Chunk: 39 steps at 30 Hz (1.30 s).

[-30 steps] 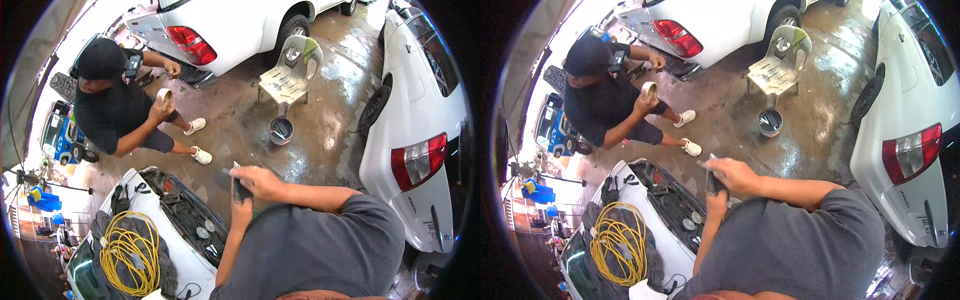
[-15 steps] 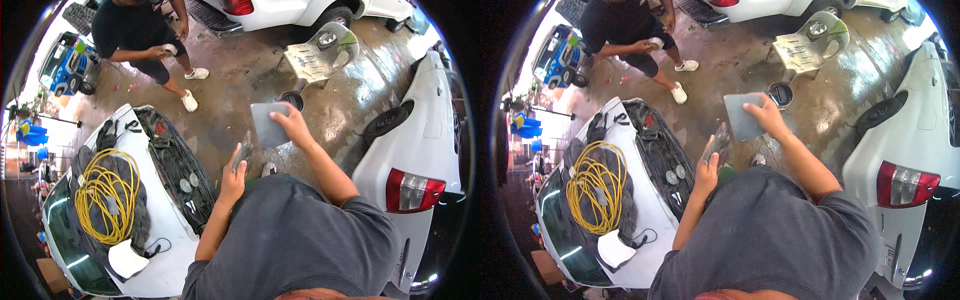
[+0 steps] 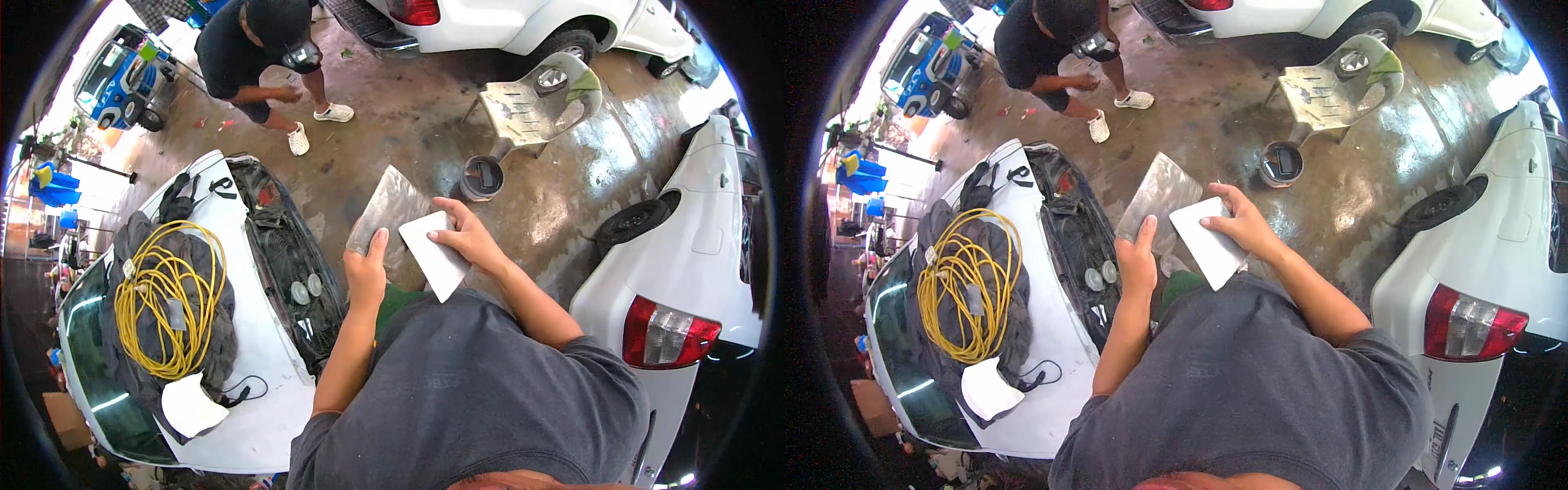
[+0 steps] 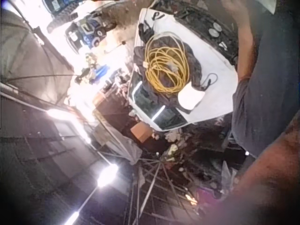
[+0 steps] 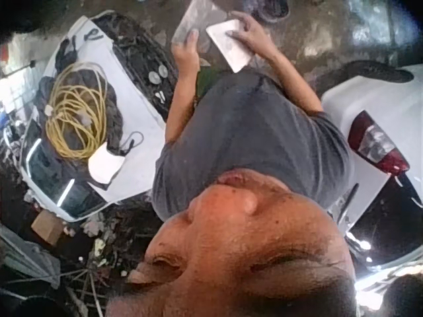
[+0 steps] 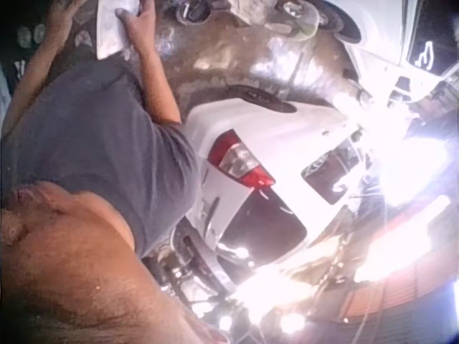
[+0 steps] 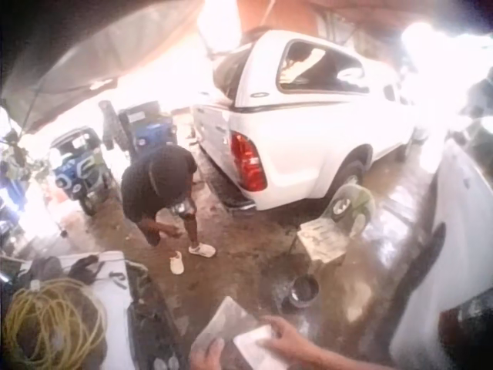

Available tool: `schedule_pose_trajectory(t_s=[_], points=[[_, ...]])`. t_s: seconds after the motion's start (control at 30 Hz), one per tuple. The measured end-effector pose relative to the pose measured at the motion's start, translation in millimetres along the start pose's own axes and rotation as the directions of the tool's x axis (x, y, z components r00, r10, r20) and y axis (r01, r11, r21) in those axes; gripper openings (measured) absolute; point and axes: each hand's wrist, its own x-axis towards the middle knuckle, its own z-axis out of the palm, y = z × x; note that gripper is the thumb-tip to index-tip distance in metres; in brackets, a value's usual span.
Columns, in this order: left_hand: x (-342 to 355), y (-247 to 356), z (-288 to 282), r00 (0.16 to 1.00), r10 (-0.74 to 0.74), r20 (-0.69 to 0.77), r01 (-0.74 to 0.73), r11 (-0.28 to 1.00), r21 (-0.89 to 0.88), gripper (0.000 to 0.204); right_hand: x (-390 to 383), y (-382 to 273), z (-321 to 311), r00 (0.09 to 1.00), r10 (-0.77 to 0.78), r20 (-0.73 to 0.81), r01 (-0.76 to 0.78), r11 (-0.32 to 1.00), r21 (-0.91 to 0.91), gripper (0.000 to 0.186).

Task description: The person rubs two metal plates together by hand and then wipes one of the plates with a cloth while standing in a garage area.

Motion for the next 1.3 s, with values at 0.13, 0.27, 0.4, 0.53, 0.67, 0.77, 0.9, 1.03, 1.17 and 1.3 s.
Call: schedule_pose_trajectory(t_s=[0.13,0.27,0.4,0.53,0.67,0.77,0.9,1.03,1.17,1.3], points=[[-3,2,18,0.975,-0.222,0.013,0.196,0.830,-0.522,0.038,3,-15,3,0.969,0.247,0.028,-0.225,0.826,0.517,0.056],[-11,8,20,0.939,-0.267,0.216,0.343,0.739,-0.580,0.029,-1,-27,-3,0.946,0.312,0.090,-0.294,0.703,0.648,0.044],[-13,-36,-7,0.882,-0.301,0.361,0.388,0.901,-0.195,0.016,-1,-40,-23,0.978,0.199,0.067,-0.197,0.763,0.616,0.043],[-12,-24,-8,0.860,-0.353,0.370,0.308,0.935,0.176,0.015,-2,-45,-35,0.973,0.201,0.113,-0.230,0.893,0.388,0.049],[5,-18,-19,0.929,-0.270,0.252,0.248,0.962,0.117,0.013,-7,-44,-40,0.954,0.234,0.190,-0.261,0.956,0.131,0.046],[19,3,-13,0.974,-0.214,0.069,0.219,0.972,-0.089,0.016,-9,-43,-41,0.951,0.250,0.181,-0.276,0.951,0.141,0.045],[32,-10,-43,0.980,-0.197,-0.017,0.195,0.978,-0.072,0.020,-4,-30,-46,0.951,0.309,0.010,-0.298,0.906,0.300,0.037],[17,-1,-22,0.986,-0.152,0.064,0.147,0.987,0.071,0.029,6,-18,-52,0.920,0.334,-0.204,-0.198,0.847,0.494,0.030],[6,70,5,0.919,-0.072,0.388,0.071,0.997,0.017,0.061,9,-5,-64,0.912,0.315,-0.264,-0.072,0.755,0.651,0.032],[-17,188,53,0.671,0.297,0.679,-0.356,0.933,-0.056,0.055,12,17,-72,0.965,0.173,-0.195,0.016,0.707,0.707,0.031]])
